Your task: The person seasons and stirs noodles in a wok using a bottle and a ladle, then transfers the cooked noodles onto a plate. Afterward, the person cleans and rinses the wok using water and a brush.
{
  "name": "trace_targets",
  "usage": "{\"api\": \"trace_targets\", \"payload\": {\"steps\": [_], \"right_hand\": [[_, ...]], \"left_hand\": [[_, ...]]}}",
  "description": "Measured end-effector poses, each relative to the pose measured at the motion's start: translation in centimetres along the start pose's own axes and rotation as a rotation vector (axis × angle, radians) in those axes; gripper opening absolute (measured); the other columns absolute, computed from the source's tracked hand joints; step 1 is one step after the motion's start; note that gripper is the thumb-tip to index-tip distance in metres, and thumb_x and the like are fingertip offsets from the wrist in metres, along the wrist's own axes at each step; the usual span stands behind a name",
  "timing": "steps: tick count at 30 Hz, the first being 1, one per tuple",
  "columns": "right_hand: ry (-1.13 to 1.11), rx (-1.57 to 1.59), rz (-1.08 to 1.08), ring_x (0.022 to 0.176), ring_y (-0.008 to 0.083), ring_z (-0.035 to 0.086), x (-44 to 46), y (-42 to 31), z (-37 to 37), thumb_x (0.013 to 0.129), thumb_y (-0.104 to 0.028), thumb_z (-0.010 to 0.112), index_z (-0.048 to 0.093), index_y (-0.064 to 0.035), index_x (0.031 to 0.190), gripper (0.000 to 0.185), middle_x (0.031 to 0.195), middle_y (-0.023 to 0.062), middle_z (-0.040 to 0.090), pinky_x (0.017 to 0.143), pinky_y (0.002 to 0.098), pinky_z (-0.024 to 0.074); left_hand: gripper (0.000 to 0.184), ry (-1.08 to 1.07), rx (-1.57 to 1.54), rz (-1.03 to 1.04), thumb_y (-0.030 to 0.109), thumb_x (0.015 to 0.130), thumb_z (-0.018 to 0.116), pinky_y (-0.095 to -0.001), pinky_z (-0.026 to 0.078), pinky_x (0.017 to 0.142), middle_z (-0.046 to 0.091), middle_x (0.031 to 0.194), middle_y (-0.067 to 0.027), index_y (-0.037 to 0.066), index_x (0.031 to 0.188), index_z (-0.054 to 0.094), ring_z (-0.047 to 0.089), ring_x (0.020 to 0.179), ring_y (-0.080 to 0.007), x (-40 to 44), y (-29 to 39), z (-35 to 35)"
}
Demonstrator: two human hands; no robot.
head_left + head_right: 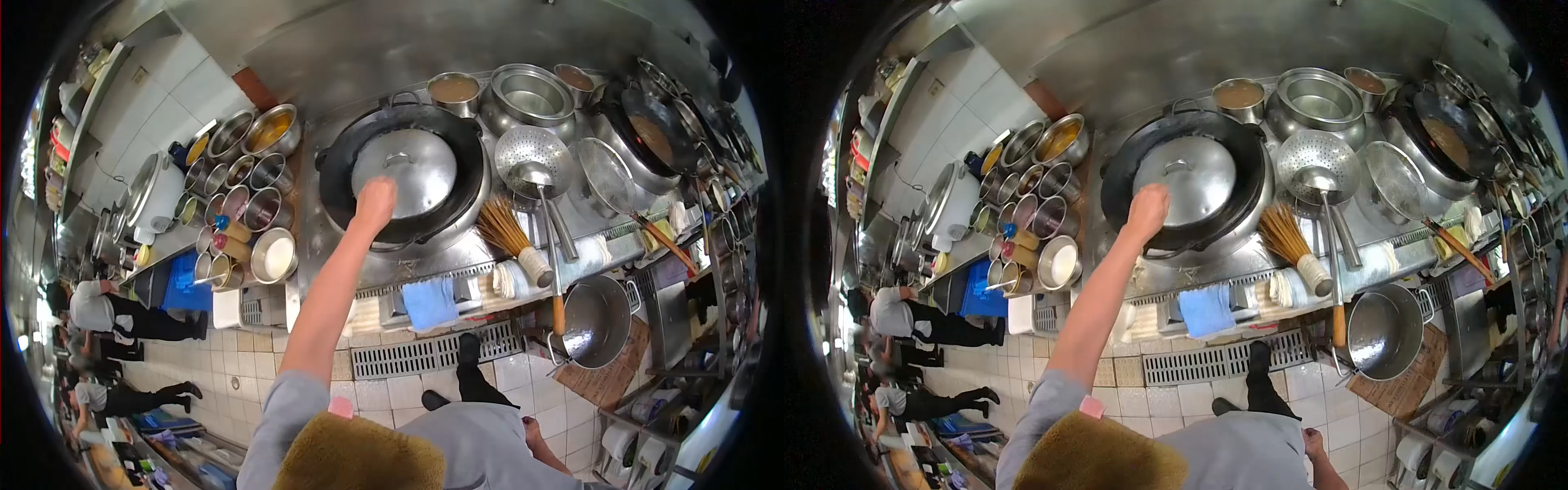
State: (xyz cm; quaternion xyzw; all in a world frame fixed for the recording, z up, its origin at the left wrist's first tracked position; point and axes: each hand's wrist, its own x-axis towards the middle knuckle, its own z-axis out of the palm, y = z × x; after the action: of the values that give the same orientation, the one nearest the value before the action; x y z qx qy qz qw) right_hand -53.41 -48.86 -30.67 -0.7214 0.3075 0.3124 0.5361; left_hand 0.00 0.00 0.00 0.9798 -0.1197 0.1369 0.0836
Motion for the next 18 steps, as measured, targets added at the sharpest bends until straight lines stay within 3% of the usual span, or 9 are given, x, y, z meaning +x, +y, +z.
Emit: {"api": "trace_targets", "payload": {"steps": [2, 3, 5, 8, 11, 15, 18], "right_hand": [[0.038, 0.018, -0.027, 0.063, 0.0142, 0.058, -2.1, 0.9, 0.4, 0.089, -0.034, 0.061, 0.063, 0.0055, 0.089, 0.039, 0.074, 0.0104, 0.065, 0.056, 0.029, 0.0474], [0.048, 0.018, -0.034, 0.062, 0.0143, 0.058, 1.9, -1.6, -0.1, 0.089, -0.033, 0.061, 0.063, 0.0053, 0.089, 0.038, 0.073, 0.0099, 0.064, 0.056, 0.0291, 0.0472], [0.083, -0.007, -0.024, 0.062, 0.0145, 0.058, 3.0, 0.6, -1.2, 0.089, -0.032, 0.061, 0.063, 0.0049, 0.087, 0.037, 0.071, 0.0091, 0.063, 0.054, 0.0294, 0.0469], [0.081, 0.049, 0.101, 0.059, 0.0163, 0.058, 2.2, -0.4, -2.8, 0.088, -0.031, 0.063, 0.063, 0.0042, 0.085, 0.036, 0.07, 0.0089, 0.063, 0.052, 0.031, 0.0475], [0.071, -0.052, 0.117, 0.056, 0.0176, 0.058, 2.8, -1.7, -3.8, 0.087, -0.031, 0.064, 0.063, 0.0018, 0.087, 0.033, 0.068, 0.0086, 0.062, 0.05, 0.0325, 0.0492], [0.044, -0.02, 0.163, 0.055, 0.0178, 0.058, 4.1, -5.9, -4.5, 0.087, -0.031, 0.064, 0.062, -0.0002, 0.086, 0.031, 0.067, 0.0075, 0.061, 0.047, 0.0342, 0.0509], [-0.007, 0.004, 0.178, 0.054, 0.0176, 0.059, 4.9, -7.9, -4.7, 0.087, -0.032, 0.064, 0.061, -0.0009, 0.085, 0.031, 0.068, 0.0075, 0.061, 0.046, 0.0348, 0.0522]], "left_hand": [[0.011, 0.037, 0.046, -0.062, 0.005, 0.084, 0.052, -0.0442, 0.051, 0.086, 0.064, 0.095, -0.0177, 0.001, 0.086, 0.062, 0.061, 0.098, -0.0368, 1.1, 0.1, 1.1], [0.011, 0.084, 0.099, -0.052, 0.004, 0.083, 0.053, -0.0434, 0.052, 0.085, 0.064, 0.094, -0.0179, 0.0, 0.085, 0.063, 0.062, 0.097, -0.0361, 6.4, -1.0, 3.3], [0.012, 0.162, 0.173, -0.048, 0.002, 0.081, 0.054, -0.0418, 0.053, 0.082, 0.065, 0.092, -0.0183, 0.0, 0.083, 0.065, 0.064, 0.094, -0.0346, 8.8, -1.6, 5.3], [0.013, -0.101, 0.283, -0.065, 0.001, 0.078, 0.056, -0.0407, 0.055, 0.077, 0.066, 0.091, -0.0186, 0.001, 0.084, 0.067, 0.066, 0.089, -0.0329, 11.6, -2.8, 6.1], [0.017, -0.158, 0.309, -0.014, 0.0, 0.077, 0.055, -0.0404, 0.056, 0.074, 0.067, 0.09, -0.0193, 0.001, 0.086, 0.069, 0.068, 0.086, -0.0318, 12.1, -2.9, 5.4], [0.014, -0.029, 0.365, 0.076, 0.003, 0.078, 0.053, -0.0408, 0.055, 0.071, 0.066, 0.082, -0.0182, 0.002, 0.08, 0.067, 0.068, 0.083, -0.0301, 11.7, -3.7, 3.7], [0.013, 0.087, 0.382, 0.126, 0.005, 0.079, 0.051, -0.042, 0.054, 0.067, 0.065, 0.08, -0.0185, 0.002, 0.077, 0.064, 0.067, 0.077, -0.0301, 10.1, -4.2, -1.3]]}}
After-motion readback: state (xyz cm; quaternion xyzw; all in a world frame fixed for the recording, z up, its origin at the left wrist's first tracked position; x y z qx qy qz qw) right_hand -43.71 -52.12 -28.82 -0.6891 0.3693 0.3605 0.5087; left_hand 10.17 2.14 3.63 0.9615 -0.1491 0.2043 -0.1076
